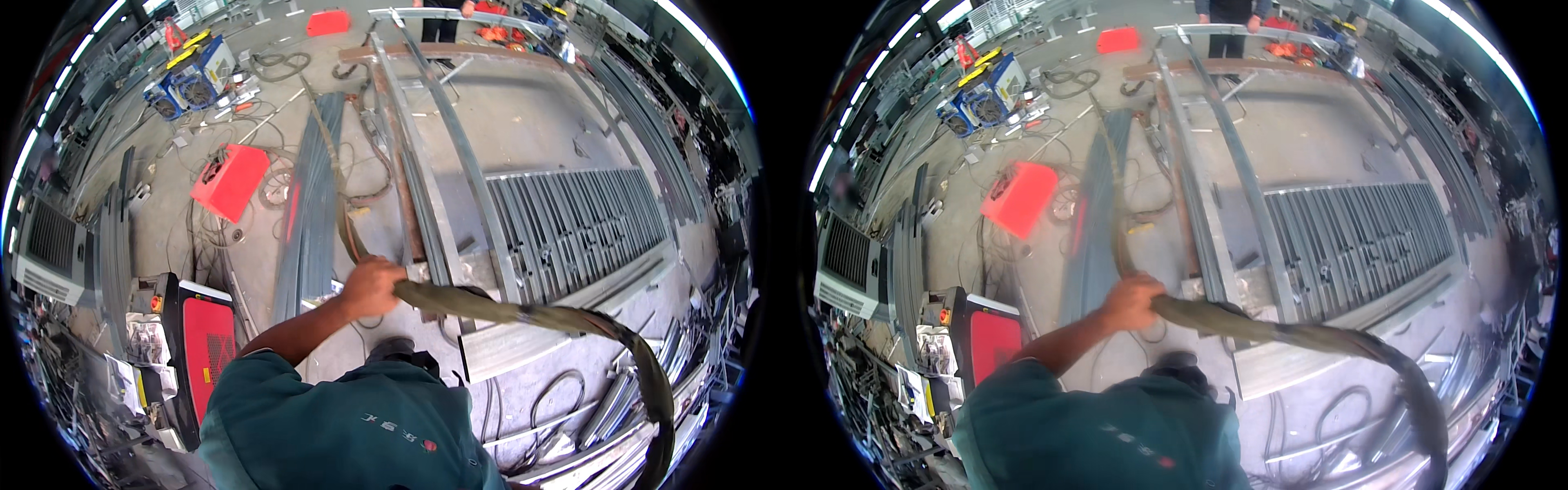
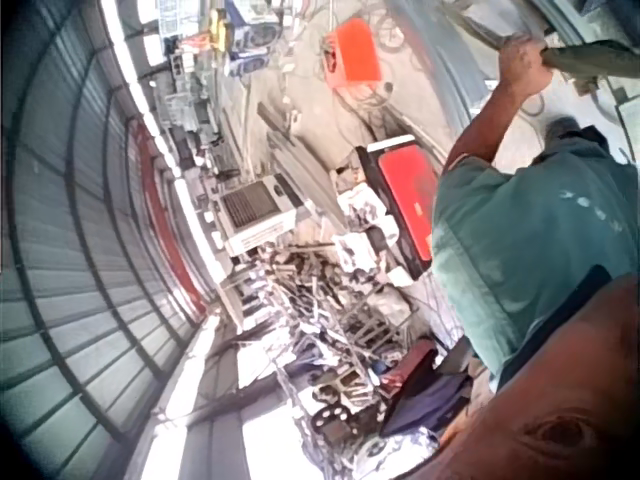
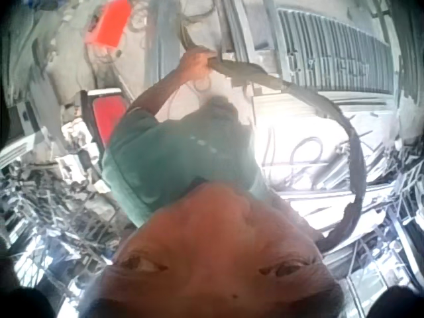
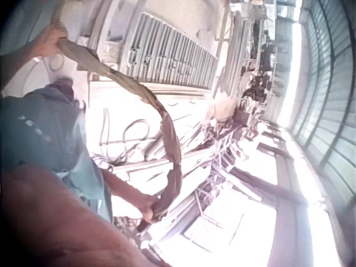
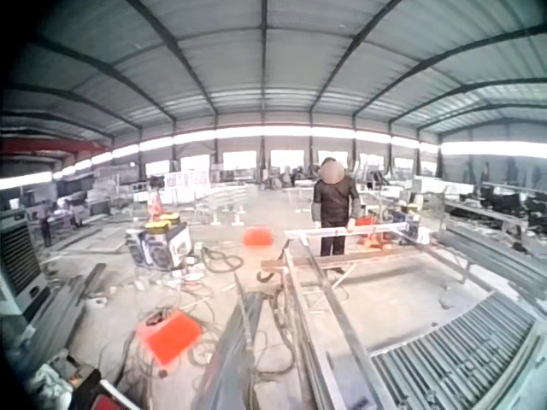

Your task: The person welds a metal frame using a handheld welding torch while sitting on the floor. After welding, they stand up, coil the welding cable, and organize tools and equipment in the workshop.

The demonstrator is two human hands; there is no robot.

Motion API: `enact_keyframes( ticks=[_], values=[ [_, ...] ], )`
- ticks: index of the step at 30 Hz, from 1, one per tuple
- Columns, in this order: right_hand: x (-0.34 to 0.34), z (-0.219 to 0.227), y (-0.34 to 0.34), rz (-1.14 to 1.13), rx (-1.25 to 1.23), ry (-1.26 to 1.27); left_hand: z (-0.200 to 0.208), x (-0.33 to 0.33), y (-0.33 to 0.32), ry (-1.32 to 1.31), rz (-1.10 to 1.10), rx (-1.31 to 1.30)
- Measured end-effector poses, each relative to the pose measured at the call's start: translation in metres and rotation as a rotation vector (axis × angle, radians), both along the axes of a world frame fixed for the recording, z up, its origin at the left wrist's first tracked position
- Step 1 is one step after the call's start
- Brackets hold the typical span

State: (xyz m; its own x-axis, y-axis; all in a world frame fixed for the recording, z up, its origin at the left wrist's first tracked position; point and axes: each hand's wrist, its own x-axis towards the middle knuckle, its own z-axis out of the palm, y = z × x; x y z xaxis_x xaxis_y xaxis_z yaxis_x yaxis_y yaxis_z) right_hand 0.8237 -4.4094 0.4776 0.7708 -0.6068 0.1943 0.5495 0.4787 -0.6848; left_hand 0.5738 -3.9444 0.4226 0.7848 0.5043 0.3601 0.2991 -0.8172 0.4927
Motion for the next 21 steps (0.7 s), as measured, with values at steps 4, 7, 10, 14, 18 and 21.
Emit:
enact_keyframes(
  ticks=[4,7,10,14,18,21],
  values=[
    [0.016,0.079,-0.089,-0.222,-0.143,-0.114,-0.08,-0.036,0.014,0.041,0.279,-0.168],
    [0.033,0.118,-0.11,-0.075,-0.129,-0.239,-0.14,-0.073,0.016,-0.103,0.314,-0.196],
    [0.045,0.118,-0.065,0.941,0.816,-0.326,-0.162,-0.069,-0.006,0.021,0.28,-0.247],
    [0.081,0.07,-0.025,1.094,0.819,-0.175,-0.204,-0.079,-0.032,0.011,0.255,-0.232],
    [0.074,0.045,0.031,1.172,0.774,-0.052,-0.247,-0.103,-0.039,0.269,0.288,-0.264],
    [0.059,0.028,0.072,1.245,0.792,0.042,-0.282,-0.129,-0.041,0.338,0.283,-0.386]
  ],
)
